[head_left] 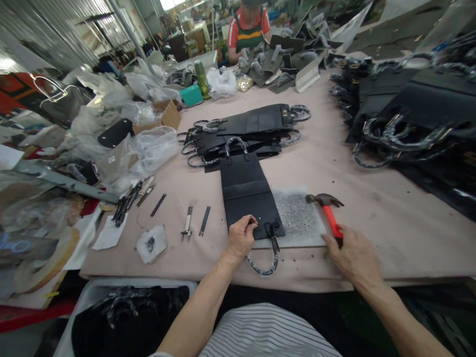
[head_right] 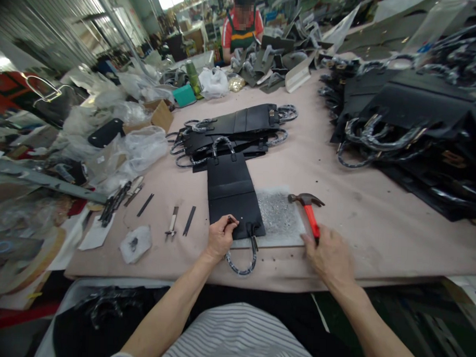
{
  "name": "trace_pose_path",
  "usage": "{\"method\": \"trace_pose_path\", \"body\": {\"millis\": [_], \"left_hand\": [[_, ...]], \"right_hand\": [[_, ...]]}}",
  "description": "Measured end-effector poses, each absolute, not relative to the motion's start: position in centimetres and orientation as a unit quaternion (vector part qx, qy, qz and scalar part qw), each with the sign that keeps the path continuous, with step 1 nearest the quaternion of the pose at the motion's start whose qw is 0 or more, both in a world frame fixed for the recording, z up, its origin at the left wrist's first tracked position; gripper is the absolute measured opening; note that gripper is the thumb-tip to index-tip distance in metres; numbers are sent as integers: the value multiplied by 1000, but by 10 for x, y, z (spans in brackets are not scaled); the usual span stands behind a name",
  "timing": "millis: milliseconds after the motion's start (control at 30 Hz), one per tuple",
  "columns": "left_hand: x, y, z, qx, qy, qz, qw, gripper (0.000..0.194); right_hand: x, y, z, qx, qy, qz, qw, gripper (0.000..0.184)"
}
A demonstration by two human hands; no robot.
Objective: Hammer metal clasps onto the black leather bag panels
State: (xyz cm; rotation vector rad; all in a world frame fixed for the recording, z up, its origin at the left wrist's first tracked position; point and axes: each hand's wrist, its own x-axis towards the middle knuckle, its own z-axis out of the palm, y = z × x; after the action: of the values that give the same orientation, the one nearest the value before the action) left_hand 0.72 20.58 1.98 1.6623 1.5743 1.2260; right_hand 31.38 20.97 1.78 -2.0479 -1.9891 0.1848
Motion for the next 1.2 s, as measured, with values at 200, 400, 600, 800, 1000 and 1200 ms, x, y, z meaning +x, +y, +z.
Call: {"method": "trace_pose_path", "body": {"millis": [200, 400, 600, 800, 1000, 1200], "left_hand": [[7, 204, 20, 632, 570, 458, 257, 13], [4, 202, 11, 647, 560, 454, 249, 14], [4, 203, 10, 645, 562, 455, 247, 14], [3, 202, 11, 649, 565, 448, 242, 15], [2, 202, 8, 650, 552, 460, 246, 14], [3, 202, 10, 651, 566, 446, 241, 17]], "right_hand": [[341, 216, 14, -754, -558, 320, 128, 30], [333, 227, 70, -620, -335, 663, 253, 22], [280, 209, 135, -642, -630, 339, 275, 31], [245, 201, 149, -504, -841, 102, 168, 37], [236, 198, 155, -513, -822, 69, 235, 37], [237, 198, 159, -496, -846, 130, 147, 36]]}}
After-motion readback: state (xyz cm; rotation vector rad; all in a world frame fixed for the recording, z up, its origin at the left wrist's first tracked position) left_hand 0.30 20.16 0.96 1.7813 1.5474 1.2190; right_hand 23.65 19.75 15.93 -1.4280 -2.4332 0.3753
